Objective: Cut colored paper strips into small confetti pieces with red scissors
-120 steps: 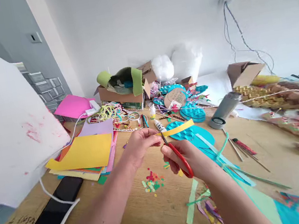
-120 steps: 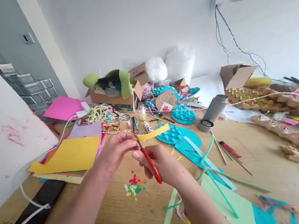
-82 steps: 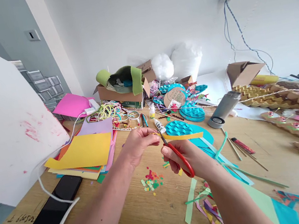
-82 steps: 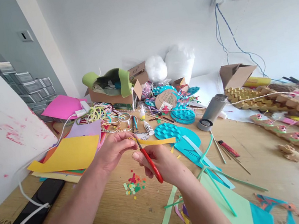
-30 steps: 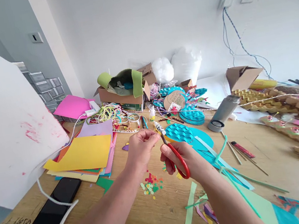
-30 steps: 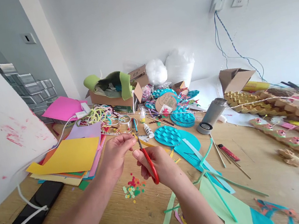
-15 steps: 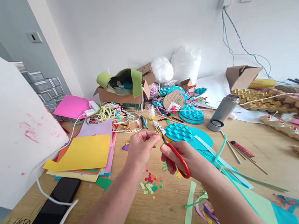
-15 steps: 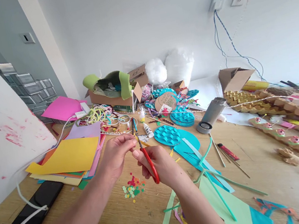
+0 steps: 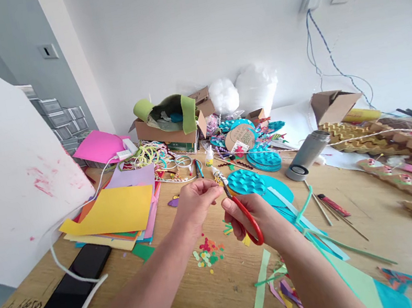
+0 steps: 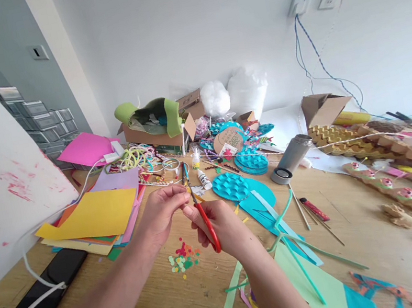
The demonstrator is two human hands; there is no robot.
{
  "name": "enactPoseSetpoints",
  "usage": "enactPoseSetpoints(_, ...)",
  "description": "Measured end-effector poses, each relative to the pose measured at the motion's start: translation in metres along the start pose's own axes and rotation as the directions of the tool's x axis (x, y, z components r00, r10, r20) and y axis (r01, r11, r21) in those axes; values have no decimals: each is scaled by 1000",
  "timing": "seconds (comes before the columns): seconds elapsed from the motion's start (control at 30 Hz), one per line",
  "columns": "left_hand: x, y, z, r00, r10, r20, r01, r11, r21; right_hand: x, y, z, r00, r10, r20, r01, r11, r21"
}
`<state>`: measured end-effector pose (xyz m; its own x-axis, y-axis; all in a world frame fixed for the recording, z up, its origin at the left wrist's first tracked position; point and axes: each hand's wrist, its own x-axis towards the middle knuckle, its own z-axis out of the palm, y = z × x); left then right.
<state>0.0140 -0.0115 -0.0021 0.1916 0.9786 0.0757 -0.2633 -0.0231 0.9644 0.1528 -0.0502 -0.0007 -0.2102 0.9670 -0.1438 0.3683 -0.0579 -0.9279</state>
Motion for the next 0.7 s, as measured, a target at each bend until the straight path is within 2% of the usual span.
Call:
enactPoseSetpoints(0.47, 3, -1, -2, 1000, -4, -13, 4, 1000, 7, -2, 0, -4, 999, -7, 34, 8, 999, -42)
enactPoseSetpoints(0.7, 1, -1, -2, 1000, -11, -14, 11, 1000, 15, -3, 0, -5, 997, -54, 52, 59, 993, -102)
